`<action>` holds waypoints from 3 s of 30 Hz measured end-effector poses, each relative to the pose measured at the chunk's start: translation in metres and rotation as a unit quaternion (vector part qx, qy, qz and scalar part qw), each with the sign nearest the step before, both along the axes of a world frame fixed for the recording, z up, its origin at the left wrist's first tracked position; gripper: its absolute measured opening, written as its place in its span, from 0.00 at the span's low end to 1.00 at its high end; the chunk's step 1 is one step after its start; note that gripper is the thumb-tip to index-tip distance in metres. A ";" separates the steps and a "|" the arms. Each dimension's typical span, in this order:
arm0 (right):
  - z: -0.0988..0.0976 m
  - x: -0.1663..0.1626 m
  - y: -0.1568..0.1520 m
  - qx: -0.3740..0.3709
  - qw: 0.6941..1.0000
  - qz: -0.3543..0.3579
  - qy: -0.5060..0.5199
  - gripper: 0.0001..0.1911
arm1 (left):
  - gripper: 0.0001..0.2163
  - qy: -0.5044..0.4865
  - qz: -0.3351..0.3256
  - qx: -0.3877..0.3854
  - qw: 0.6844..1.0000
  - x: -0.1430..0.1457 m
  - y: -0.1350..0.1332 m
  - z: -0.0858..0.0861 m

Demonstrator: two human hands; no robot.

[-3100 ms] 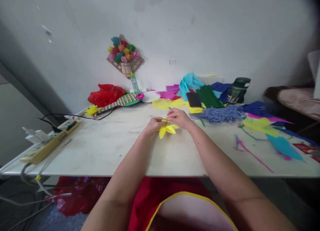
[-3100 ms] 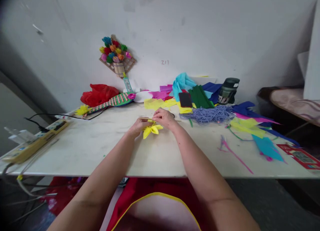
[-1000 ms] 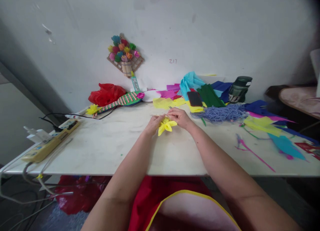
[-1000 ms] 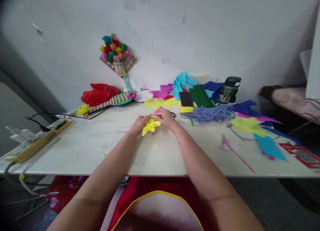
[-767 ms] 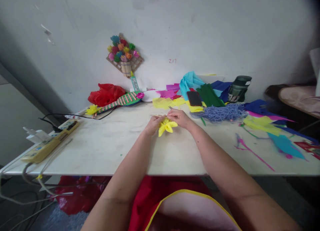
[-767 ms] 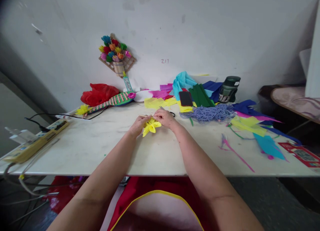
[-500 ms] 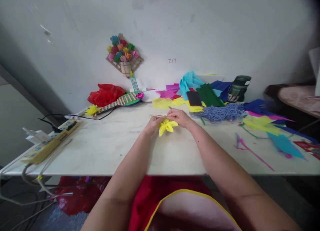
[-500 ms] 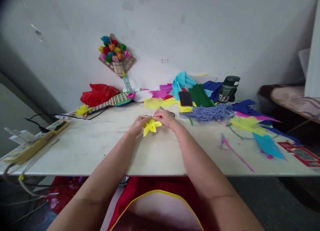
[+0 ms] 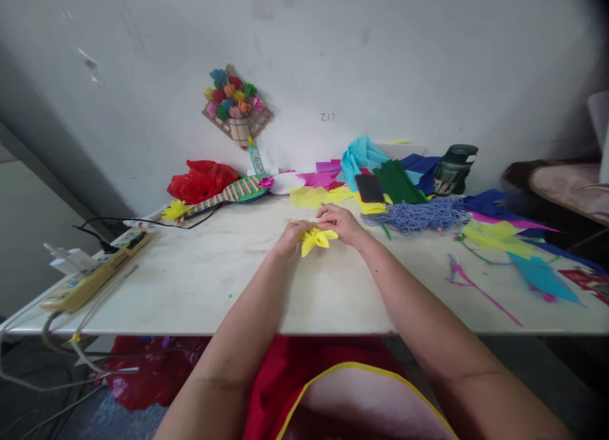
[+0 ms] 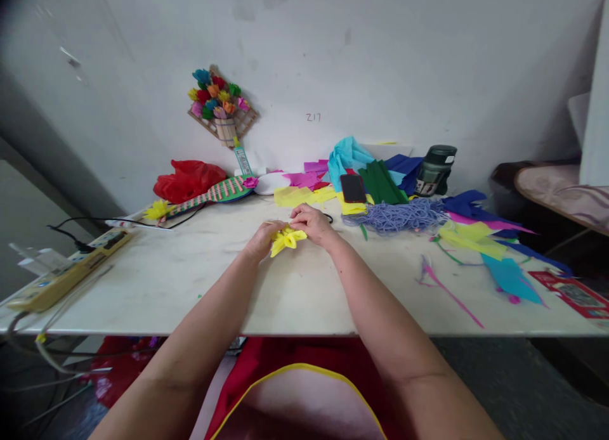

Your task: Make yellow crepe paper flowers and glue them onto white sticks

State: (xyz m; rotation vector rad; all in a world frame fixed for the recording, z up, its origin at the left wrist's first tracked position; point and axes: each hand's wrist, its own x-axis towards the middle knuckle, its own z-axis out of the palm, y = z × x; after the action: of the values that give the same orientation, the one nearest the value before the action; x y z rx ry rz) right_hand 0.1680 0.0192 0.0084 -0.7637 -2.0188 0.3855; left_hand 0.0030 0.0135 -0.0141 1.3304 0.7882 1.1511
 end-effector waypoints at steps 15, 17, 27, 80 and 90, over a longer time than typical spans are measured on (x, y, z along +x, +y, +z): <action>-0.005 0.000 0.003 -0.032 0.999 0.027 0.030 0.05 | 0.14 0.024 -0.002 0.006 1.000 -0.002 -0.003 0.004; -0.005 0.001 0.004 -0.029 0.999 0.028 0.026 0.06 | 0.14 0.039 0.000 0.019 0.999 -0.003 -0.005 0.006; -0.004 0.011 0.008 -0.004 1.000 -0.014 -0.017 0.08 | 0.11 0.073 0.003 0.066 0.995 -0.007 -0.008 0.012; -0.007 0.005 0.006 0.057 0.996 -0.046 -0.060 0.07 | 0.13 0.010 -0.005 0.062 0.998 -0.008 -0.008 0.014; 0.000 0.007 0.001 0.063 0.994 -0.079 -0.031 0.11 | 0.09 -0.008 -0.001 0.082 0.997 -0.011 -0.002 0.010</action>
State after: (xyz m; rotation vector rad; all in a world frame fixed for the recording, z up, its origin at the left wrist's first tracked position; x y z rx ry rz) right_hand 0.1748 0.0203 0.0081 -0.8576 -2.0028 0.1428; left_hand -0.0084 0.0117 -0.0039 1.4555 0.6922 1.2438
